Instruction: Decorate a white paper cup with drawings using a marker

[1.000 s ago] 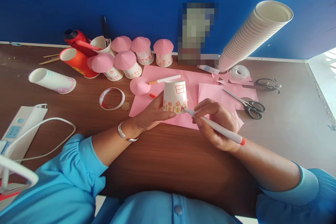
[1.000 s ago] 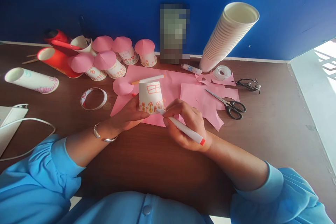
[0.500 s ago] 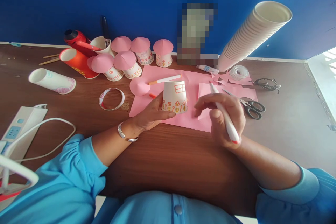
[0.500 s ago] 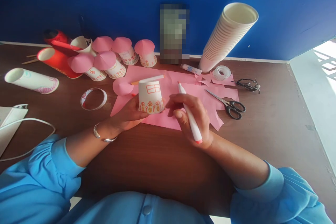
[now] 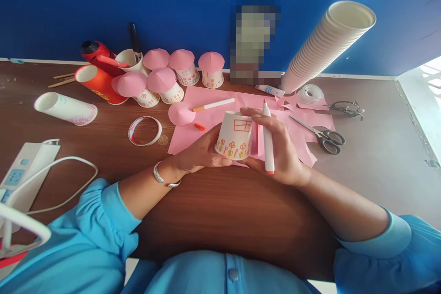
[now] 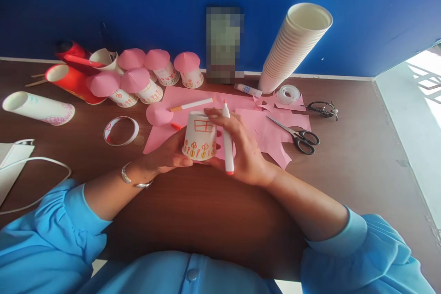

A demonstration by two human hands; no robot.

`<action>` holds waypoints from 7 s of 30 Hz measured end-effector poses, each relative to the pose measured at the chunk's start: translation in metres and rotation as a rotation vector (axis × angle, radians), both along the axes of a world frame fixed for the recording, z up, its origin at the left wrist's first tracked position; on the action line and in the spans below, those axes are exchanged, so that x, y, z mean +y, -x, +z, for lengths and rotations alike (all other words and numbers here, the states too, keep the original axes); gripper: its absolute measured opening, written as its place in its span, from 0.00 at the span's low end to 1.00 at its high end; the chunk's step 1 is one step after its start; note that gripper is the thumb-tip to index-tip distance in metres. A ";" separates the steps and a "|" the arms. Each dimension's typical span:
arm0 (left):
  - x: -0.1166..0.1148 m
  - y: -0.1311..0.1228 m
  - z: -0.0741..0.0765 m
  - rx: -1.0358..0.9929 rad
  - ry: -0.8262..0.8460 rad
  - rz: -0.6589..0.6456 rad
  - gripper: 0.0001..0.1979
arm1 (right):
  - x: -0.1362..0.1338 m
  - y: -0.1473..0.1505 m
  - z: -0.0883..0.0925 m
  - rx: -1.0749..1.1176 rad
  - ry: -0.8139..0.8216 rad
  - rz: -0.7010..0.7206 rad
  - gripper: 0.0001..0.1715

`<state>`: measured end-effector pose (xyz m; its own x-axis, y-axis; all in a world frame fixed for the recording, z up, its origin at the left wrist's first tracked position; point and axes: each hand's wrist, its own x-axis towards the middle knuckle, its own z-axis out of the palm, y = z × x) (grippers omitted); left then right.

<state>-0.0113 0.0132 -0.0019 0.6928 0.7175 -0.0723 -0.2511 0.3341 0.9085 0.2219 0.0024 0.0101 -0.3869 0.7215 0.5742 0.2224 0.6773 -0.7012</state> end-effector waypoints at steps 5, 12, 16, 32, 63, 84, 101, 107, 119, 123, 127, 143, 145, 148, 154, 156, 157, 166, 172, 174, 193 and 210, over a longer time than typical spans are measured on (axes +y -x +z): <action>-0.005 -0.009 0.002 0.130 -0.182 0.181 0.42 | -0.003 0.003 -0.004 -0.146 -0.131 -0.096 0.48; -0.003 -0.004 -0.003 0.097 -0.014 0.183 0.33 | -0.008 0.000 0.004 0.009 -0.172 -0.124 0.42; -0.001 -0.004 -0.007 0.051 0.012 0.227 0.34 | -0.014 -0.007 0.018 0.064 -0.126 -0.163 0.23; -0.001 -0.008 0.000 0.096 0.010 0.227 0.34 | -0.023 0.003 0.022 0.025 -0.017 -0.092 0.12; 0.001 -0.006 -0.003 0.092 -0.016 0.191 0.34 | -0.020 0.002 0.018 -0.055 -0.092 -0.072 0.11; 0.000 -0.007 -0.001 0.097 0.003 0.203 0.33 | -0.022 0.004 0.022 -0.079 -0.073 -0.057 0.11; 0.002 -0.005 -0.003 0.029 0.071 0.242 0.35 | -0.007 -0.003 0.003 0.016 -0.017 -0.164 0.30; 0.003 -0.004 -0.006 0.033 0.053 0.229 0.34 | -0.007 -0.003 0.001 -0.038 -0.012 -0.133 0.37; 0.001 -0.001 0.001 0.071 -0.042 0.047 0.31 | -0.004 0.004 -0.005 -0.058 -0.072 -0.143 0.41; 0.000 -0.005 0.006 0.093 -0.100 0.059 0.37 | -0.006 0.007 -0.005 -0.096 -0.136 -0.137 0.41; 0.000 -0.006 0.001 0.119 -0.038 0.122 0.32 | -0.008 0.006 -0.002 -0.057 -0.135 -0.100 0.43; 0.001 -0.007 -0.005 0.108 0.030 0.197 0.32 | -0.023 0.001 0.024 0.089 0.037 -0.074 0.14; 0.000 -0.007 -0.004 0.115 0.029 0.199 0.32 | -0.025 0.001 0.022 0.078 0.015 -0.078 0.17; 0.000 -0.007 -0.003 0.118 0.017 0.199 0.32 | -0.023 0.001 0.020 0.032 -0.082 -0.015 0.19; 0.000 -0.007 -0.004 0.109 0.012 0.188 0.31 | -0.017 0.001 0.019 -0.011 -0.201 0.039 0.14; 0.001 -0.007 -0.005 0.104 0.008 0.176 0.31 | -0.017 0.001 0.018 -0.013 -0.198 0.037 0.14; 0.001 -0.007 -0.005 0.103 0.005 0.171 0.31 | -0.017 0.001 0.018 -0.015 -0.200 0.039 0.14; 0.000 -0.006 -0.004 0.126 -0.003 0.166 0.31 | -0.018 0.001 0.018 -0.071 -0.187 0.033 0.16; 0.001 -0.006 -0.004 0.123 -0.017 0.158 0.31 | -0.018 0.002 0.017 -0.066 -0.175 0.022 0.15; 0.001 -0.006 -0.004 0.124 -0.023 0.160 0.31 | -0.018 0.002 0.017 -0.068 -0.174 0.023 0.15; 0.001 -0.007 -0.003 0.090 -0.009 0.160 0.29 | -0.018 0.002 0.017 -0.071 -0.168 -0.003 0.14; 0.001 -0.007 -0.003 0.112 0.006 0.170 0.31 | -0.019 0.002 0.018 -0.081 -0.171 -0.007 0.16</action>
<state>-0.0046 0.0140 -0.0050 0.5492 0.8228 -0.1464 -0.2019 0.3006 0.9321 0.2202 -0.0166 0.0285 -0.4324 0.6190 0.6556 0.2784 0.7832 -0.5559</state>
